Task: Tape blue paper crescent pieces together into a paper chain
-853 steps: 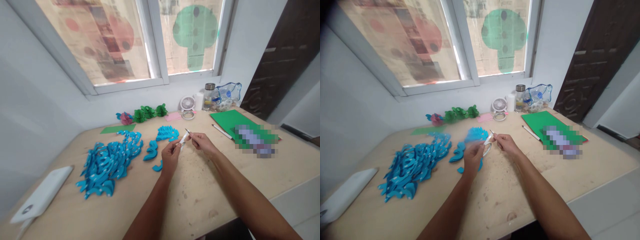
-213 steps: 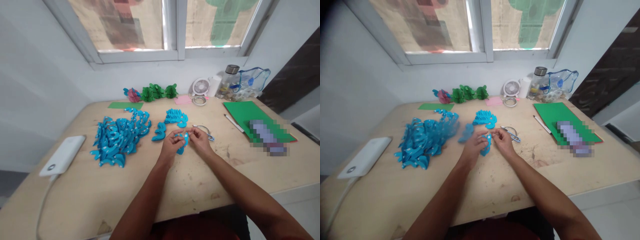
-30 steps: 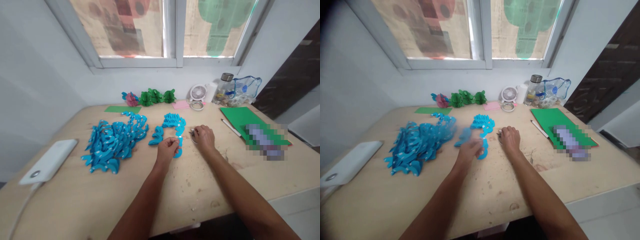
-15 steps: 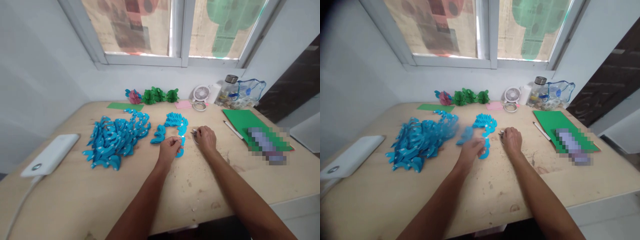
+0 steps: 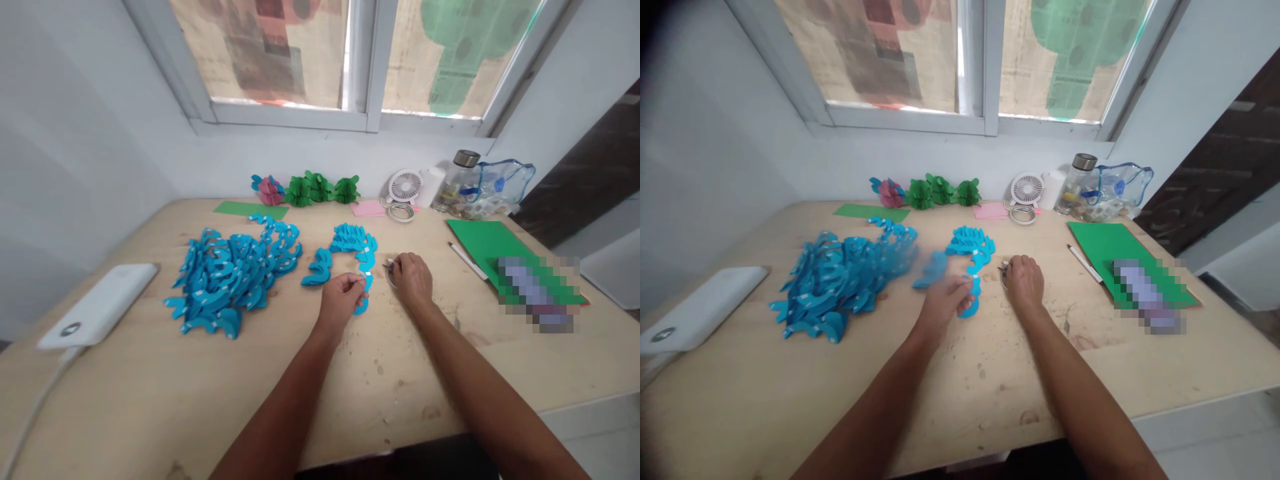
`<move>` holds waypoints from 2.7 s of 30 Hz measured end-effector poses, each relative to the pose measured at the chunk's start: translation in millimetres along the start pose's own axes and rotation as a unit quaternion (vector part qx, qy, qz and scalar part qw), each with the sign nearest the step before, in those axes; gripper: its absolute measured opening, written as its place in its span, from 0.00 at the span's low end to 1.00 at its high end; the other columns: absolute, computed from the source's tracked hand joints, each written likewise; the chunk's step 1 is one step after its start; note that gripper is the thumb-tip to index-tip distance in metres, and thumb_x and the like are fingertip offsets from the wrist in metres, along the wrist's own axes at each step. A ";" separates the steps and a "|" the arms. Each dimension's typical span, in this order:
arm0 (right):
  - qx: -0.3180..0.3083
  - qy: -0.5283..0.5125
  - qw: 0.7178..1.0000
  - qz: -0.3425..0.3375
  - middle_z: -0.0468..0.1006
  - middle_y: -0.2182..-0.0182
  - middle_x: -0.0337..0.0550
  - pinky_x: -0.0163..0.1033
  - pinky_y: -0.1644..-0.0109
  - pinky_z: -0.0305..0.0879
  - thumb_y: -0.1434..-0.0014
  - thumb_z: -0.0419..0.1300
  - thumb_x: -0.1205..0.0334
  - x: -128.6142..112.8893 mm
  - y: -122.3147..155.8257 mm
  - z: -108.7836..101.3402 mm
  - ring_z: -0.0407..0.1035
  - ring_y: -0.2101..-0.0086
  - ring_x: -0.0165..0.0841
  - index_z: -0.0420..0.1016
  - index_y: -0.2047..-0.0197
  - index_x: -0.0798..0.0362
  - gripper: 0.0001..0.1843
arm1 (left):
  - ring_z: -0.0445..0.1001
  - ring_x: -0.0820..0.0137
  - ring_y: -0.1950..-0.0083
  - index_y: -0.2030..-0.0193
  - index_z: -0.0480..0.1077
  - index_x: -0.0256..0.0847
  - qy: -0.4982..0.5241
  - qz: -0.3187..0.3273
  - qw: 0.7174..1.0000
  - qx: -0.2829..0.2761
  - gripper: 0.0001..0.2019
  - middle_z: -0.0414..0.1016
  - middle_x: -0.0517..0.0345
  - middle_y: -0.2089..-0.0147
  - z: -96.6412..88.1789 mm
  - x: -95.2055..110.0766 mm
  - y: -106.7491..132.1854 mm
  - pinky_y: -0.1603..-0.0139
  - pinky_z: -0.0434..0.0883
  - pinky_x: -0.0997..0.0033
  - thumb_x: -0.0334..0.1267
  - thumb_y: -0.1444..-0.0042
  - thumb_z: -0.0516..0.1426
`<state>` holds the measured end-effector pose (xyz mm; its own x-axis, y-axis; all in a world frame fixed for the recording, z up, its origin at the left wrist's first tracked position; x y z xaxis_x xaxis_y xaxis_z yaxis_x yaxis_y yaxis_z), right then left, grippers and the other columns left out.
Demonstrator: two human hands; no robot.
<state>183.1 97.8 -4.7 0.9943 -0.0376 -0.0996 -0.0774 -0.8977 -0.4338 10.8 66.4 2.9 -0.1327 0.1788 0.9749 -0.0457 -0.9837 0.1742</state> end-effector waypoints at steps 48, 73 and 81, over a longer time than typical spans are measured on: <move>-0.199 -0.729 0.635 0.159 0.76 0.77 0.38 0.36 0.64 0.61 0.58 0.67 0.57 -36.7 22.0 -5.3 0.66 0.74 0.29 0.76 0.75 0.52 0.09 | 0.70 0.75 0.80 0.72 0.63 0.38 0.024 0.039 0.999 0.004 0.08 0.72 0.60 0.78 5.2 -5.3 -3.9 0.81 0.64 0.78 0.37 0.58 0.58; -0.208 -0.734 0.616 0.194 0.75 0.77 0.36 0.35 0.66 0.59 0.59 0.68 0.59 -36.0 24.2 -5.1 0.64 0.74 0.27 0.76 0.74 0.53 0.09 | 0.72 0.74 0.76 0.72 0.73 0.37 0.005 0.042 0.999 0.029 0.06 0.75 0.58 0.75 -1.4 -8.2 -7.1 0.79 0.66 0.79 0.29 0.58 0.56; -0.219 -0.735 0.617 0.176 0.75 0.77 0.36 0.34 0.66 0.58 0.58 0.67 0.59 -37.0 24.7 -5.1 0.64 0.74 0.27 0.76 0.73 0.53 0.08 | 0.73 0.72 0.74 0.69 0.76 0.35 0.003 0.028 0.999 0.015 0.09 0.77 0.56 0.73 2.0 -2.9 -4.1 0.76 0.67 0.78 0.30 0.60 0.58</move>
<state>144.8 74.7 -7.2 -0.2444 -0.1144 -0.9629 0.0777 -0.9921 0.0982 13.4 70.0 -0.4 -0.1407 0.1237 0.9823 -0.0086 -0.9923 0.1237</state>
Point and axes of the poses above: each hand's wrist, its own y-axis away from the middle knuckle, its own z-axis out of the palm, x = y × z, the point moved 4 cm from there along -y, towards the middle knuckle
